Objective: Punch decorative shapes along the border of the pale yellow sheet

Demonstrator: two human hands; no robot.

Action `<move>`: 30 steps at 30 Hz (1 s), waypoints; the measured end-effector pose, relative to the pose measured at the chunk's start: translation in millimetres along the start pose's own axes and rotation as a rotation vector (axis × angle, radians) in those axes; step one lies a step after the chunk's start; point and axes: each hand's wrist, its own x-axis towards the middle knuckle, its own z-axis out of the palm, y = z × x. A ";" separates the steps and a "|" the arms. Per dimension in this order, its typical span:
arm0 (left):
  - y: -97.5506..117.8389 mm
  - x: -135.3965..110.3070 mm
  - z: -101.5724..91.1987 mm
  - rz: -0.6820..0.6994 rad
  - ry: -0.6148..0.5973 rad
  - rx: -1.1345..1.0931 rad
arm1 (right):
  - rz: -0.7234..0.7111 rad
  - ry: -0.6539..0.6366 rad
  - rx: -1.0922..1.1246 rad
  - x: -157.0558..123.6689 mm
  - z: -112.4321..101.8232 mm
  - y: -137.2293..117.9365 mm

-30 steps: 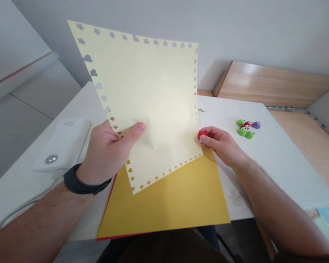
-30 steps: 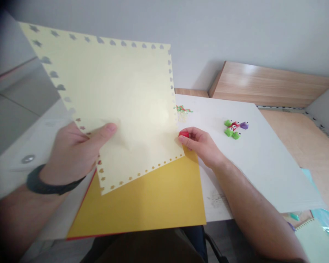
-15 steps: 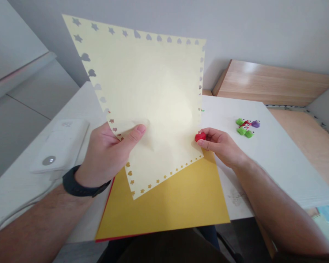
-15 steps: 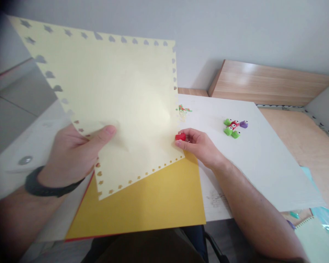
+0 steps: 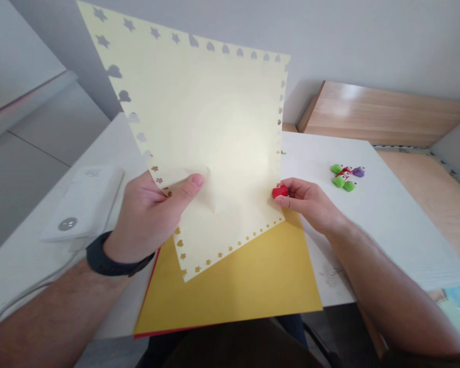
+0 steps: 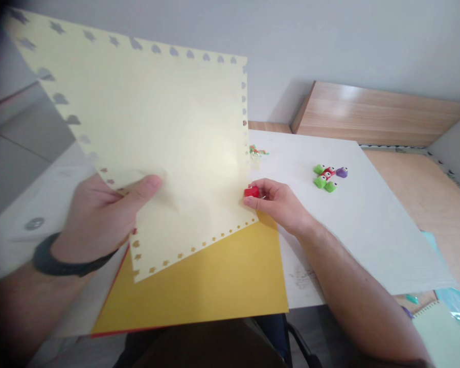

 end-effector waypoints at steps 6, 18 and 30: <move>2.9 0.3 1.9 0.027 0.006 -0.007 | 0.004 0.017 0.011 0.4 1.3 -1.2; 1.7 -0.1 0.1 0.042 -0.001 0.051 | -0.008 0.006 -0.011 1.4 3.7 -0.7; 0.2 0.0 0.7 0.058 0.005 0.064 | -0.047 0.010 -0.095 0.0 8.3 -1.7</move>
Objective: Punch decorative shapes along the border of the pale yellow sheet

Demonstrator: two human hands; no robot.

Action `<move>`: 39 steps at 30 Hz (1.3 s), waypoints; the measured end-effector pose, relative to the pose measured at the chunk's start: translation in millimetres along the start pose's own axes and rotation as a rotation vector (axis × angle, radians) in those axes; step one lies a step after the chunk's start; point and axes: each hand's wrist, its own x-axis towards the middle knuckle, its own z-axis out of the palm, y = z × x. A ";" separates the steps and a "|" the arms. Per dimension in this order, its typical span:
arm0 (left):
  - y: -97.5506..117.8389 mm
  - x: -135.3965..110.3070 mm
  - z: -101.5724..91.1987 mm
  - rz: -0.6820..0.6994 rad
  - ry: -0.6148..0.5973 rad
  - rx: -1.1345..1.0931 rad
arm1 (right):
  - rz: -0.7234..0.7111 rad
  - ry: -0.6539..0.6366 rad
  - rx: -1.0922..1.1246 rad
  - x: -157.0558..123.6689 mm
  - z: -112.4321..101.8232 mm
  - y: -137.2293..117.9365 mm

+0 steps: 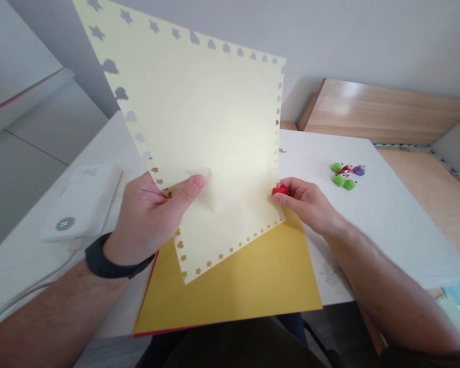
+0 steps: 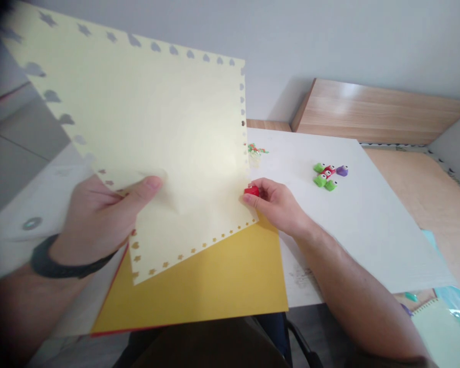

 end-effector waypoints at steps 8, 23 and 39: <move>0.0 -0.5 -1.0 0.008 -0.029 0.026 | 0.018 0.030 -0.065 1.8 3.1 1.5; 3.8 -0.8 -0.4 -0.052 -0.029 0.021 | -0.012 0.053 -0.086 3.0 0.2 2.8; -1.9 -2.2 0.0 -0.114 0.011 0.033 | -0.011 0.018 -0.017 0.3 -2.9 5.8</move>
